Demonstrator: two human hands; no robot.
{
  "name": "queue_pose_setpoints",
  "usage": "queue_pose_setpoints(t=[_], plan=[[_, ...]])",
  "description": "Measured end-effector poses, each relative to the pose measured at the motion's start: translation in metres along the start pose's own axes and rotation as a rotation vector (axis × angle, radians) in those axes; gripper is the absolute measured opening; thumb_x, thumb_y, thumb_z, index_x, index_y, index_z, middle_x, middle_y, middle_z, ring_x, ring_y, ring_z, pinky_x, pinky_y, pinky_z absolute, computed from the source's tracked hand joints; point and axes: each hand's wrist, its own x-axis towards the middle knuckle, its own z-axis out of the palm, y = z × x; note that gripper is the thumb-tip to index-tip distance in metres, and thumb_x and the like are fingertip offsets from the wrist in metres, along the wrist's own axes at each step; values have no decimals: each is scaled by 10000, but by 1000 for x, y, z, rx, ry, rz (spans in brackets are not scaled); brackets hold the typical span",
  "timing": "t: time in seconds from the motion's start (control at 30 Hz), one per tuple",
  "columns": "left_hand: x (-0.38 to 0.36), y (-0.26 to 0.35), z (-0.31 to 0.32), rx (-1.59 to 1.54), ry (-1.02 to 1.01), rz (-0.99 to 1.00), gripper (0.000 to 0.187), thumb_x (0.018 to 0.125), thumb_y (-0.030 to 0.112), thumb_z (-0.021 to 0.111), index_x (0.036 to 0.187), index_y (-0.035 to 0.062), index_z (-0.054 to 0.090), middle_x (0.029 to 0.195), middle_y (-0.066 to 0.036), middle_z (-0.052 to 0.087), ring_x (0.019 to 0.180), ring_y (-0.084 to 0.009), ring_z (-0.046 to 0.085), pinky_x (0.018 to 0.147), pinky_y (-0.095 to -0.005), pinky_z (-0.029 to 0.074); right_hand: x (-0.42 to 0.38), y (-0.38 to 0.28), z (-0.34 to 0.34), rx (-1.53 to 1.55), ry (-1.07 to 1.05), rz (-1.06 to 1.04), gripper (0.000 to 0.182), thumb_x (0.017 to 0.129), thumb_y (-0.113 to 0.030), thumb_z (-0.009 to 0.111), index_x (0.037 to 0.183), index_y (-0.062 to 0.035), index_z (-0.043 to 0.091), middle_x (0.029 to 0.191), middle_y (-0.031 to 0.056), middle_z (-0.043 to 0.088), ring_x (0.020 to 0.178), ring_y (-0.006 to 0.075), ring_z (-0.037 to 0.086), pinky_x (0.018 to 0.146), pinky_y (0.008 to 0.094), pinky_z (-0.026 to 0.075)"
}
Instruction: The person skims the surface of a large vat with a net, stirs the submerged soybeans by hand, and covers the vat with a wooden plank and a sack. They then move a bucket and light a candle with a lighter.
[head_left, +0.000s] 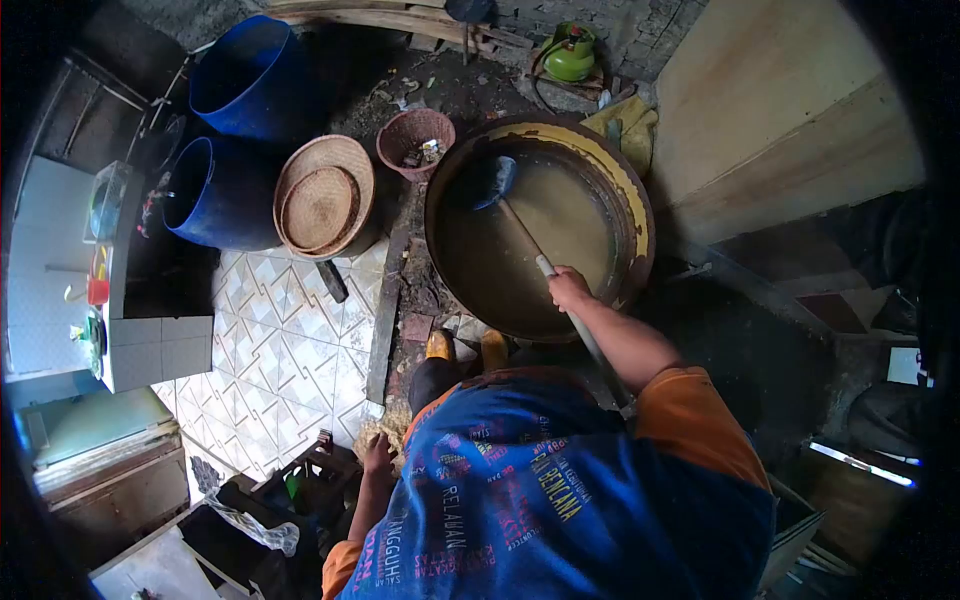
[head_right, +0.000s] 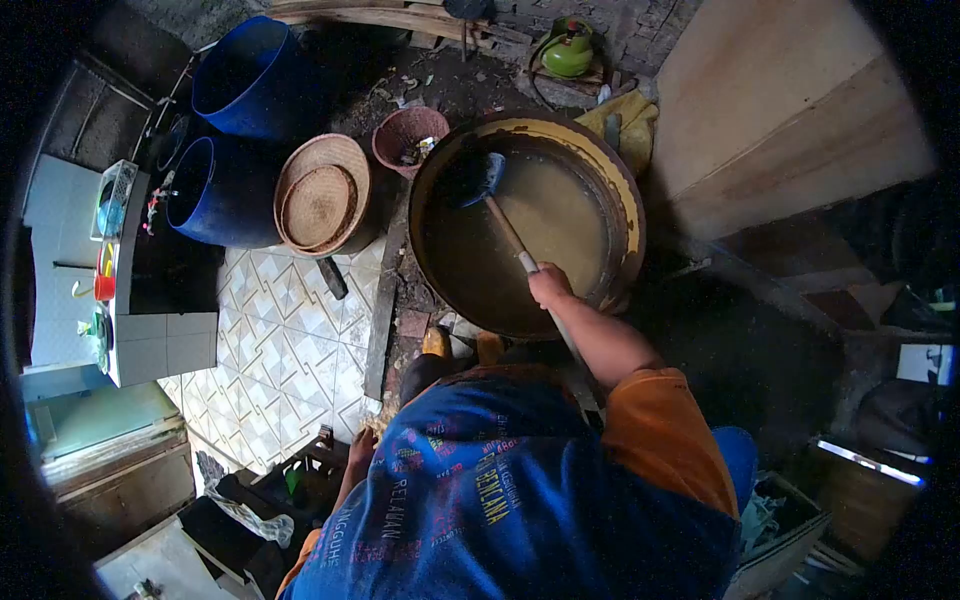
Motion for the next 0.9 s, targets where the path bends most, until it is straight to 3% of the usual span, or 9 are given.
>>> queue_pose_setpoints(t=[0.1,0.23,0.27,0.37,0.43,0.57,0.73,0.8,0.9], plan=[[-1,8,4,-279,55,-200,547,848,493,466,1283,171,387,1071,-36,513,851,-201,569,556,-346,357,-13,14,-1,10,-49,-8,187,806,-251,513,892,-90,555,589,48,532,412,184,514,390,321,444],[-6,24,5,-163,41,-263,540,855,487,462,1300,192,379,1109,-29,504,858,-195,566,573,-335,355,-58,27,-40,162,-100,-9,175,821,-231,595,937,-105,564,567,0,487,409,109,462,366,272,389],[1,5,3,50,-11,-60,554,856,497,454,1309,188,371,1113,-32,504,866,-194,563,585,-339,362,-62,37,-52,87,-60,-81,191,824,-229,596,966,-104,565,595,3,506,432,104,475,375,268,395],[8,11,8,-212,49,-251,556,858,499,452,1307,180,374,1111,-33,504,866,-196,562,589,-339,368,-84,50,-103,34,-37,-106,253,834,-225,583,1053,-107,542,691,-4,543,474,81,476,383,240,385],[11,4,3,141,-27,-57,556,859,494,447,1307,174,371,1114,-35,503,865,-198,561,585,-332,373,-93,55,-144,-5,-15,-73,272,831,-197,595,1076,-93,539,705,-1,557,505,75,500,397,232,396],[12,25,4,-209,48,-242,533,864,478,433,1294,167,387,1098,-35,514,830,-178,556,557,-313,371,-88,91,-224,-221,132,-256,226,804,-138,627,1014,-66,581,716,5,563,539,73,507,477,256,439],[16,41,-2,-225,84,-195,437,882,402,450,1209,113,456,982,-26,509,794,-155,555,529,-264,391,-105,84,-292,-806,268,-377,283,725,-188,668,965,-51,607,818,132,608,757,273,597,688,371,467],[20,35,-5,-215,81,-71,374,902,308,454,1180,57,470,956,-36,498,771,-159,554,585,-270,474,-103,94,-306,-884,274,-342,319,704,-199,676,978,-53,606,855,152,604,818,313,580,723,388,455],[-7,76,-4,-308,83,-203,389,899,305,461,1199,57,460,962,-45,500,791,-166,555,585,-266,475,-102,92,-308,-984,253,-324,344,671,-194,691,976,-53,615,878,173,605,857,347,573,745,408,449]])
